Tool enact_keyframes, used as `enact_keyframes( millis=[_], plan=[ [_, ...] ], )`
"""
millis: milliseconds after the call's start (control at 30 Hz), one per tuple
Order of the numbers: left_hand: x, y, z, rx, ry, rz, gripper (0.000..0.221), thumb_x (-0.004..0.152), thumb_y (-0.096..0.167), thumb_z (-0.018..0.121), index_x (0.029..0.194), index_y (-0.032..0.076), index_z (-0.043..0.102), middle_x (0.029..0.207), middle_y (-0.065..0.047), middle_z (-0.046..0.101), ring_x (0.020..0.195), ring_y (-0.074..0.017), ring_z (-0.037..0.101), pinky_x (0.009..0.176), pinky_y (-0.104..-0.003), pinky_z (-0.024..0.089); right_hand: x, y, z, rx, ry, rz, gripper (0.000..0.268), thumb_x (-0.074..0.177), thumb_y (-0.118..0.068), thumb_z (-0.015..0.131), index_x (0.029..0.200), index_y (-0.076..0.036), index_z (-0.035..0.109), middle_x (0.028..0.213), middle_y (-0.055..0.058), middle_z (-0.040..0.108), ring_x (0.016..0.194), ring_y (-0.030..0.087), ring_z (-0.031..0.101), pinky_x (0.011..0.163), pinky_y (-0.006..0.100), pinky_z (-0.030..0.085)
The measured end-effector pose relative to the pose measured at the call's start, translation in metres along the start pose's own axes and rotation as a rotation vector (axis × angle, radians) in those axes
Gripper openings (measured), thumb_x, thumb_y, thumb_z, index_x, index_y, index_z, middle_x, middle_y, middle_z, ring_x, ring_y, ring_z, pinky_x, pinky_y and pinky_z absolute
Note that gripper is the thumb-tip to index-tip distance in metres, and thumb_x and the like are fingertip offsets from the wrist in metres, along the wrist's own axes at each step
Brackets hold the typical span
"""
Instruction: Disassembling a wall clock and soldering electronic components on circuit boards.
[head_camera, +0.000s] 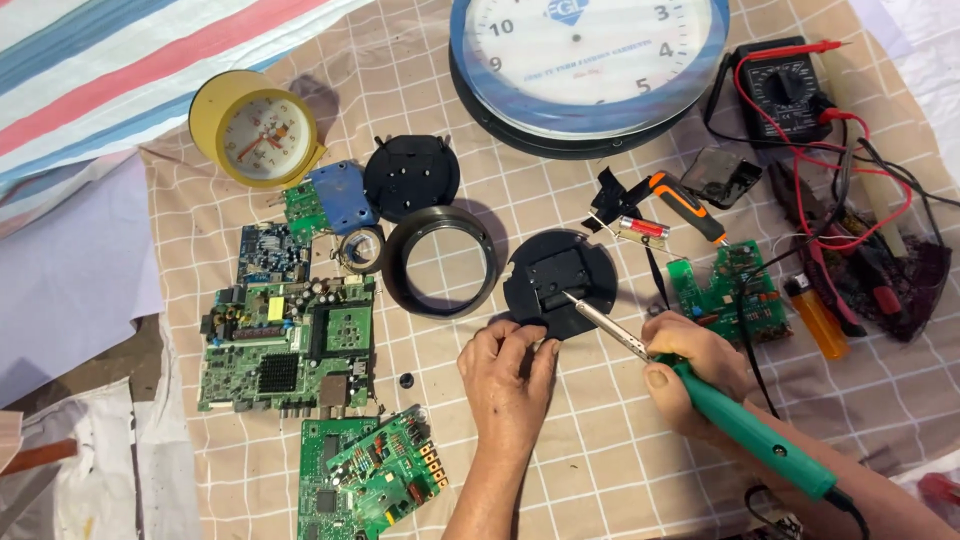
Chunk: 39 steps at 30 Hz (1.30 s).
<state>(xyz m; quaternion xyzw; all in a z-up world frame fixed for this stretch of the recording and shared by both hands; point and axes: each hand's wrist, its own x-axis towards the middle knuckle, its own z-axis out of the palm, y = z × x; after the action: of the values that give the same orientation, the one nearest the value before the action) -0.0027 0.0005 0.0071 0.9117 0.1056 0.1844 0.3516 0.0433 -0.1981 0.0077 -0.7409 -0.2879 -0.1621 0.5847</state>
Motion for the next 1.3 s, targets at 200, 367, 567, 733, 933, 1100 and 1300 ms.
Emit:
enact_keyframes(
  millis=[200,367,567,733,933,1100,1300],
  plan=[
    [0.0,0.001,-0.002,-0.012,0.006,0.016,0.02,0.079,0.022,0.085,0.096,0.014,0.078,0.1,-0.003,0.063,0.096,-0.0198,0.057,0.093,-0.036,0.042,-0.003,0.004,0.005,0.06,-0.074,0.01,0.023,0.077,-0.007,0.058,0.098,-0.001,0.053,0.08,0.014,0.064,0.064,0.02,0.057,0.069,0.032,0.056],
    [0.0,-0.001,-0.001,-0.011,0.001,0.006,0.02,0.078,0.022,0.085,0.095,0.014,0.078,0.099,-0.003,0.065,0.095,-0.0192,0.058,0.092,-0.036,0.042,0.003,0.001,0.007,0.06,-0.048,0.002,0.02,0.078,-0.009,0.057,0.096,-0.002,0.052,0.075,0.012,0.062,0.059,0.018,0.054,0.063,0.03,0.054],
    [0.0,-0.001,0.0,-0.014,0.0,0.007,0.02,0.078,0.022,0.085,0.095,0.014,0.079,0.098,-0.003,0.064,0.094,-0.0188,0.058,0.092,-0.036,0.043,0.002,0.003,0.007,0.067,-0.063,-0.014,0.021,0.079,-0.01,0.056,0.098,-0.002,0.051,0.075,0.011,0.061,0.057,0.017,0.051,0.06,0.03,0.051],
    [-0.001,-0.003,0.001,-0.004,-0.004,0.008,0.02,0.078,0.023,0.085,0.095,0.015,0.078,0.098,-0.003,0.064,0.094,-0.0181,0.058,0.091,-0.036,0.043,0.006,0.002,0.008,0.067,-0.072,-0.033,0.021,0.079,-0.008,0.057,0.098,-0.002,0.051,0.076,0.011,0.062,0.057,0.016,0.051,0.058,0.028,0.049],
    [-0.004,-0.015,0.011,-0.039,0.1,0.091,0.018,0.08,0.027,0.087,0.093,0.023,0.075,0.092,0.0,0.061,0.09,-0.0239,0.067,0.093,-0.037,0.044,-0.021,0.03,0.015,0.164,0.074,-0.01,0.019,0.085,-0.011,0.075,0.094,0.004,0.068,0.08,0.018,0.068,0.061,0.024,0.065,0.058,0.034,0.057],
    [-0.004,-0.016,0.01,-0.036,0.095,0.086,0.018,0.08,0.028,0.087,0.093,0.023,0.075,0.093,0.0,0.062,0.09,-0.0238,0.067,0.093,-0.038,0.044,-0.016,0.028,0.013,0.163,0.055,-0.016,0.019,0.084,-0.011,0.075,0.092,0.004,0.067,0.077,0.016,0.066,0.058,0.023,0.064,0.057,0.032,0.057],
    [-0.004,-0.015,0.011,-0.043,0.096,0.081,0.017,0.081,0.027,0.087,0.093,0.022,0.076,0.092,0.0,0.062,0.091,-0.0237,0.066,0.094,-0.037,0.043,-0.008,0.023,0.012,0.177,0.007,-0.015,0.012,0.084,-0.006,0.07,0.087,0.005,0.066,0.071,0.016,0.061,0.052,0.026,0.057,0.051,0.034,0.053]
  ],
)
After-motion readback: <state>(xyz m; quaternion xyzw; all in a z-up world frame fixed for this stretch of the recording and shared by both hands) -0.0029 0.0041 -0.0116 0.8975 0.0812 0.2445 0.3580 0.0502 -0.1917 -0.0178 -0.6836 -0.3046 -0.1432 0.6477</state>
